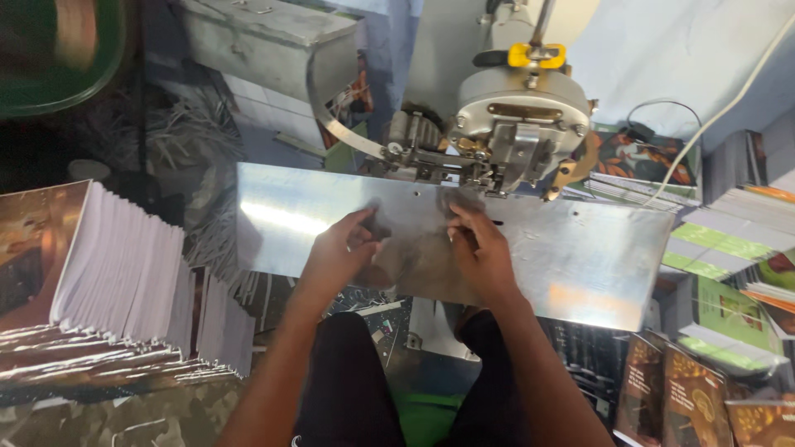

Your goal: The person repeatedly picks up a book from a stack, places it under a sewing machine head to stitch the spine, and then moves the finished book to a separate pile. The process is repeated for multiple books.

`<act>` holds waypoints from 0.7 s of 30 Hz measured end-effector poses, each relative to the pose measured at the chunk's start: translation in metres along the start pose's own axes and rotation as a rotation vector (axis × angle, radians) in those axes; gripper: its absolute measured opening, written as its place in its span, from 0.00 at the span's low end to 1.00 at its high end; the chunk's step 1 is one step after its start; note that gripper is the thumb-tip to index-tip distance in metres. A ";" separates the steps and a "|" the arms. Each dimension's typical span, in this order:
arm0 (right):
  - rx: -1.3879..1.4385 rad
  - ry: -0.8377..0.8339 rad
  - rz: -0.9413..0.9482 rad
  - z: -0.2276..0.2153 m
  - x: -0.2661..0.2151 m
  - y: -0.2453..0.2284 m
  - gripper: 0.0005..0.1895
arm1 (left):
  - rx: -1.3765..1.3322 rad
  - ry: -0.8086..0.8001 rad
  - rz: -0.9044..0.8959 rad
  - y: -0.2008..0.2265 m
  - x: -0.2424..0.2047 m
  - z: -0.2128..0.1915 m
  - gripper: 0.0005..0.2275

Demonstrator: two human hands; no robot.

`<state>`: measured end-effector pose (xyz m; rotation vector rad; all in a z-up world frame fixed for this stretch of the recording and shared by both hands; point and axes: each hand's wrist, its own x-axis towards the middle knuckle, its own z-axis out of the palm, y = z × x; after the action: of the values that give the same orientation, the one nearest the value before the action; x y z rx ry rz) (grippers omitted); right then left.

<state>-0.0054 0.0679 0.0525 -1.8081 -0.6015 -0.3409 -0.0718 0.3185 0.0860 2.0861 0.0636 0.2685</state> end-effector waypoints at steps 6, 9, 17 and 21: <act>0.071 -0.007 0.061 -0.001 -0.001 0.002 0.22 | 0.159 0.096 0.142 -0.007 -0.008 -0.052 0.29; 0.008 0.009 0.043 -0.001 0.000 0.003 0.22 | 0.233 0.183 0.234 -0.008 -0.023 -0.083 0.26; 0.031 -0.028 0.011 -0.002 0.000 0.005 0.20 | 0.486 0.390 0.258 0.001 -0.082 -0.163 0.22; 0.032 -0.037 0.016 -0.003 -0.001 0.005 0.20 | 0.484 0.486 0.052 0.000 -0.110 -0.203 0.20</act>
<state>-0.0030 0.0637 0.0489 -1.7913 -0.6149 -0.2858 -0.2230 0.4732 0.1660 2.4523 0.4006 0.8583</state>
